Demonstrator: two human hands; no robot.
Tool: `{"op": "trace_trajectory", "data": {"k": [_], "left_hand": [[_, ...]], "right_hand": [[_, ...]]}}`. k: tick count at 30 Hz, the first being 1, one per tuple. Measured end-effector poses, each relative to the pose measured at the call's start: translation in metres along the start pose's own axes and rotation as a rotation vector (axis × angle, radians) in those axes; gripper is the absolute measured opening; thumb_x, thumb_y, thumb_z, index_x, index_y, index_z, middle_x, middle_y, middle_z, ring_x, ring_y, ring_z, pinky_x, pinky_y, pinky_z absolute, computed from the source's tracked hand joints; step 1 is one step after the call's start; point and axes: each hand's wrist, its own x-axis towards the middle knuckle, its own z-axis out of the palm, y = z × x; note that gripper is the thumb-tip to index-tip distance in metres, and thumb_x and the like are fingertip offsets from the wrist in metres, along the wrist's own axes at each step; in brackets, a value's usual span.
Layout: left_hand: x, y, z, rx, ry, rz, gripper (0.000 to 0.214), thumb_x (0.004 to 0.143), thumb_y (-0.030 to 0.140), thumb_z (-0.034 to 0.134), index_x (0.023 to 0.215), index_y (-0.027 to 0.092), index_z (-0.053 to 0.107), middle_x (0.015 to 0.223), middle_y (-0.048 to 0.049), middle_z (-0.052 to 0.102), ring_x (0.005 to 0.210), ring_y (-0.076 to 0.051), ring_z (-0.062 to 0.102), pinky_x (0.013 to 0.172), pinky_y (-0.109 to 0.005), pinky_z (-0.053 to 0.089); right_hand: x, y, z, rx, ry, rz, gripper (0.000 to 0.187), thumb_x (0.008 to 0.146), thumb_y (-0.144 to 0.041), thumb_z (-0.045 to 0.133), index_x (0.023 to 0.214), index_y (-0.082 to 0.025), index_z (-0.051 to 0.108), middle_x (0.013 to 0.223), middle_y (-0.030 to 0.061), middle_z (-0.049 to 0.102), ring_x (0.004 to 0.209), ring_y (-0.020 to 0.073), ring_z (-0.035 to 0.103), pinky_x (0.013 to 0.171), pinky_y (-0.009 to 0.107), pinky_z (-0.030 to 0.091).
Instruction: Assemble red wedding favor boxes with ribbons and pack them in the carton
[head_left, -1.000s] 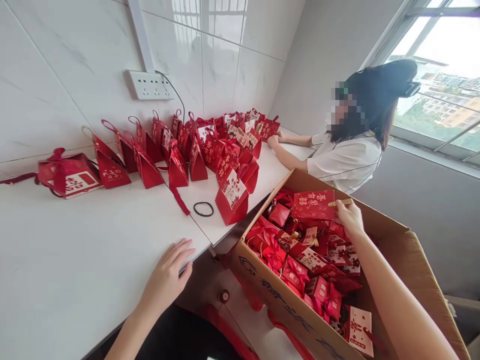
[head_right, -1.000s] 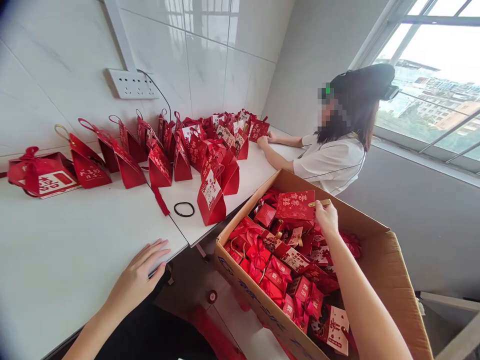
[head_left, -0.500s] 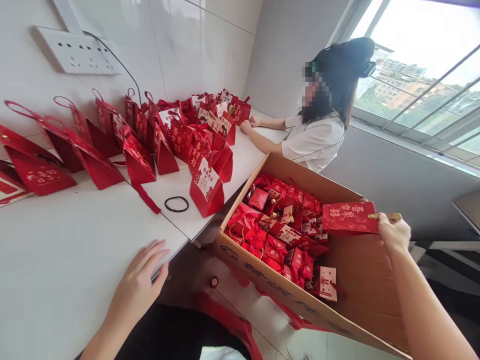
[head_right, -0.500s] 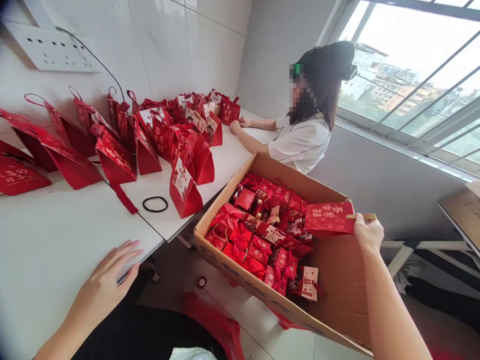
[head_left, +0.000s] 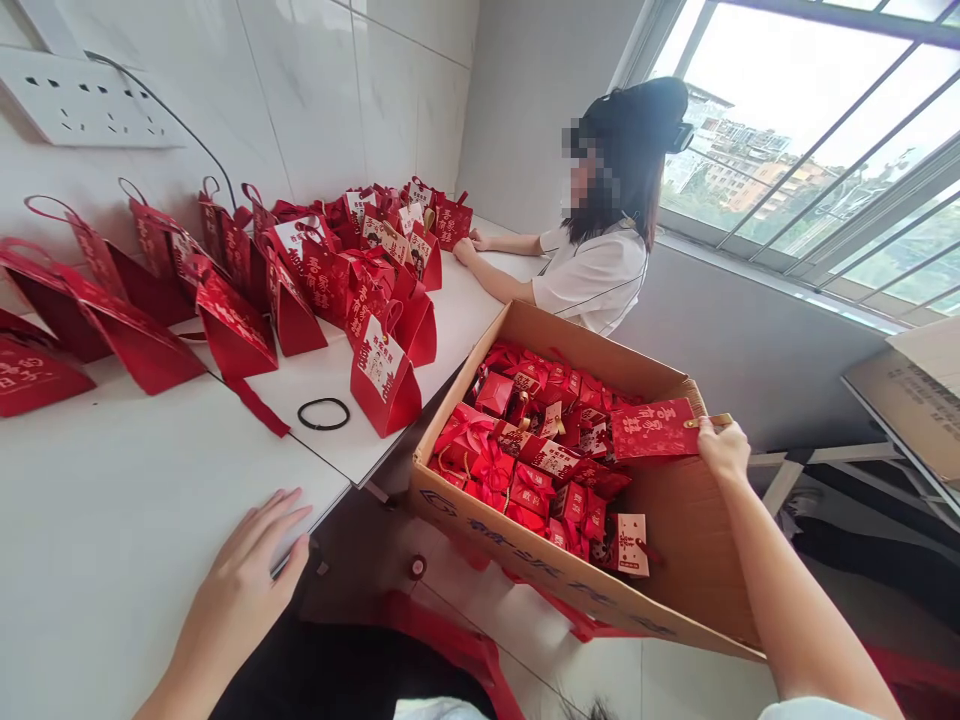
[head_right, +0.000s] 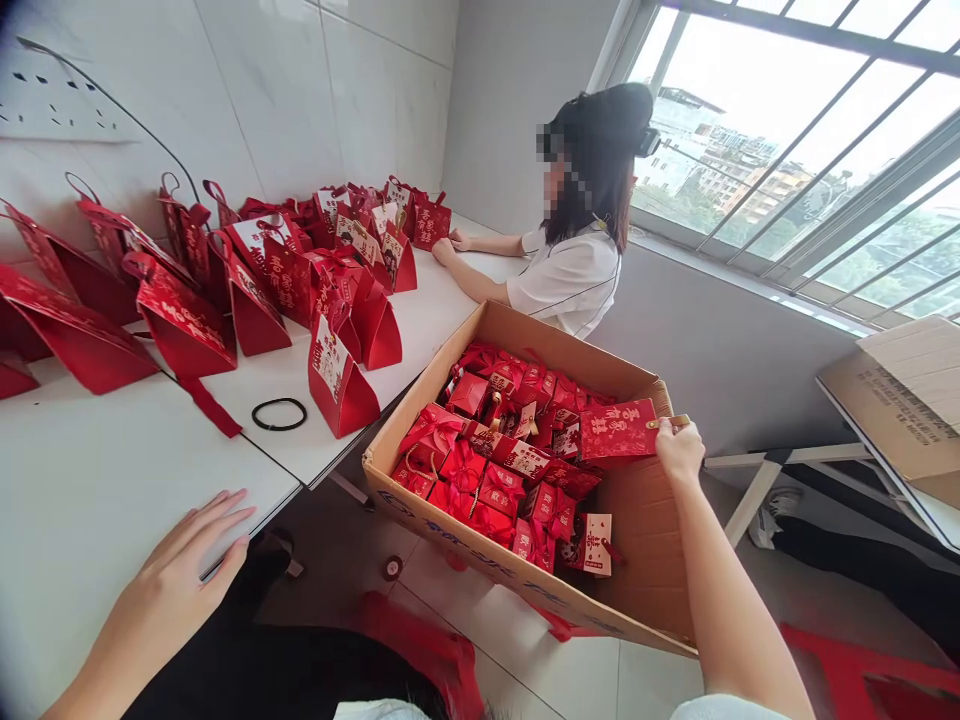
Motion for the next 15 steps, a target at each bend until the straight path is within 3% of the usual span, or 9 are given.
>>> {"op": "trace_trajectory", "data": {"k": [4, 10, 15], "left_hand": [[-0.001, -0.003, 0.000, 0.055, 0.023, 0.038, 0.028, 0.090, 0.030, 0.040, 0.110, 0.020, 0.056, 0.117, -0.0075, 0.064, 0.109, -0.027, 0.061, 0.094, -0.040, 0.050], [-0.001, -0.005, 0.002, 0.083, 0.092, 0.048, 0.026, 0.088, 0.031, 0.043, 0.105, 0.022, 0.059, 0.112, -0.0048, 0.067, 0.102, -0.024, 0.065, 0.087, -0.036, 0.054], [-0.001, -0.006, 0.001, 0.065, 0.124, 0.034, 0.022, 0.087, 0.028, 0.046, 0.101, 0.023, 0.062, 0.110, -0.0041, 0.069, 0.099, -0.021, 0.067, 0.084, -0.033, 0.057]], "right_hand": [[0.001, -0.029, 0.029, 0.190, -0.059, 0.131, 0.021, 0.090, -0.031, 0.057, 0.102, -0.013, 0.060, 0.102, 0.0053, 0.063, 0.091, 0.0175, 0.061, 0.081, 0.038, 0.051], [-0.001, -0.085, 0.083, 0.562, -0.167, 0.239, 0.027, 0.092, -0.032, 0.055, 0.111, -0.014, 0.058, 0.107, 0.0065, 0.062, 0.090, 0.0173, 0.063, 0.077, 0.036, 0.054], [-0.019, -0.132, 0.128, 0.772, -0.265, 0.341, 0.031, 0.091, -0.032, 0.056, 0.117, -0.015, 0.055, 0.113, 0.0077, 0.060, 0.094, 0.0187, 0.062, 0.079, 0.038, 0.054]]}}
